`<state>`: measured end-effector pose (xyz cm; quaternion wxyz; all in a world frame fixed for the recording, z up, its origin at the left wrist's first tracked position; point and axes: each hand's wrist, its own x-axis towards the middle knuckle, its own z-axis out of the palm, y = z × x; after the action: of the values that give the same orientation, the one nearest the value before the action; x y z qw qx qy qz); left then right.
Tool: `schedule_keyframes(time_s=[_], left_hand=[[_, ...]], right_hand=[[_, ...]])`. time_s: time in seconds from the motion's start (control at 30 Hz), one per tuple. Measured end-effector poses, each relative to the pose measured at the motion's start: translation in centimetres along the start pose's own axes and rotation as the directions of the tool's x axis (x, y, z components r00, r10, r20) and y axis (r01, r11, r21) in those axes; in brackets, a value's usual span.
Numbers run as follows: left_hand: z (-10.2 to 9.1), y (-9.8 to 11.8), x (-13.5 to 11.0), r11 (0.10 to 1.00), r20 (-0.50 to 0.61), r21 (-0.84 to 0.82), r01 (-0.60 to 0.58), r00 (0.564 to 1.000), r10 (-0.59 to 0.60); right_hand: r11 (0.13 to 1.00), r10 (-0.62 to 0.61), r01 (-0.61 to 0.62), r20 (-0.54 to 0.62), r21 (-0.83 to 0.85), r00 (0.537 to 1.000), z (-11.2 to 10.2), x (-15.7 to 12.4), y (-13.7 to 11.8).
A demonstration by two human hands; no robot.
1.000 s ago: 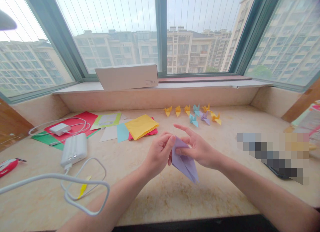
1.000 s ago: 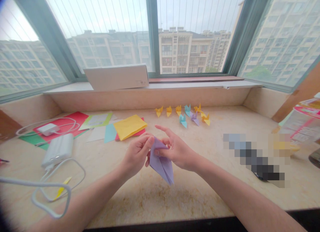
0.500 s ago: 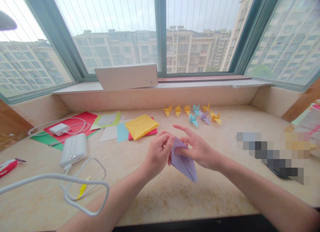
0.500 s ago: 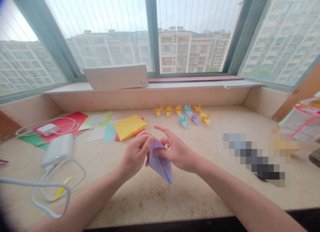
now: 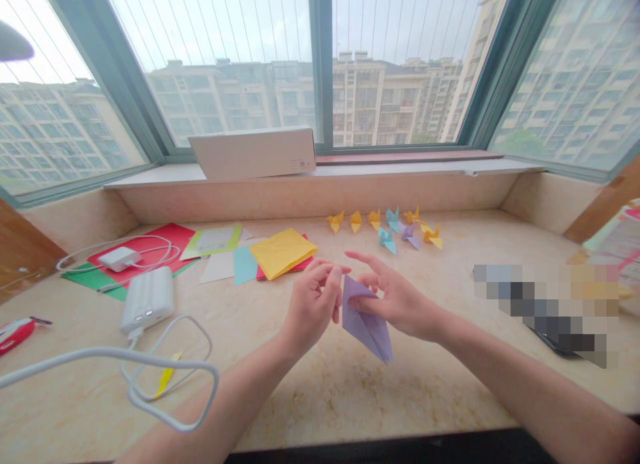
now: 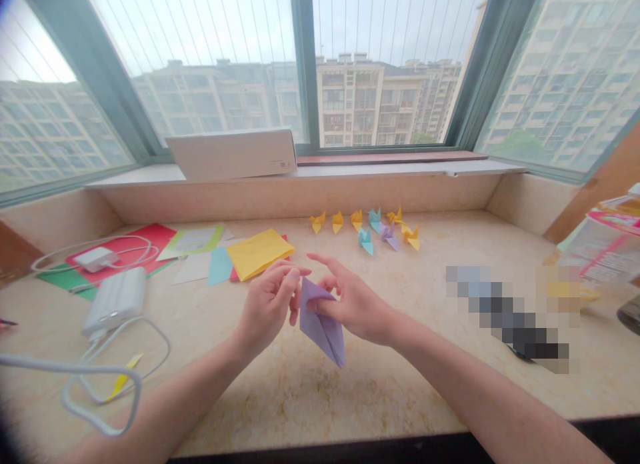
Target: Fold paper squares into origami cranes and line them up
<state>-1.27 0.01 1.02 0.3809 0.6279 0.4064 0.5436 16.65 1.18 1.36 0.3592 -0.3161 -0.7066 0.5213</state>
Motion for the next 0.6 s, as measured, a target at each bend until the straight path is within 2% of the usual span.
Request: schedule_keyframes(time_s=[0.33,0.5,0.6], left_hand=[[0.15,0.50,-0.10,1.000,0.036,-0.010,0.007,0.999,-0.007],[0.29,0.25,-0.01,1.000,-0.004,-0.006,-0.014,1.000,0.014],[0.13,0.11,0.06,1.000,0.024,-0.019,0.020,1.000,-0.019]], right_hand=[[0.997,0.046,-0.048,0.039,0.056,0.998,-0.24,-0.02,-0.12],[0.999,0.048,-0.048,-0.025,0.014,0.999,-0.35,0.05,-0.28],[0.997,0.065,-0.063,-0.033,0.050,0.997,-0.43,0.13,-0.34]])
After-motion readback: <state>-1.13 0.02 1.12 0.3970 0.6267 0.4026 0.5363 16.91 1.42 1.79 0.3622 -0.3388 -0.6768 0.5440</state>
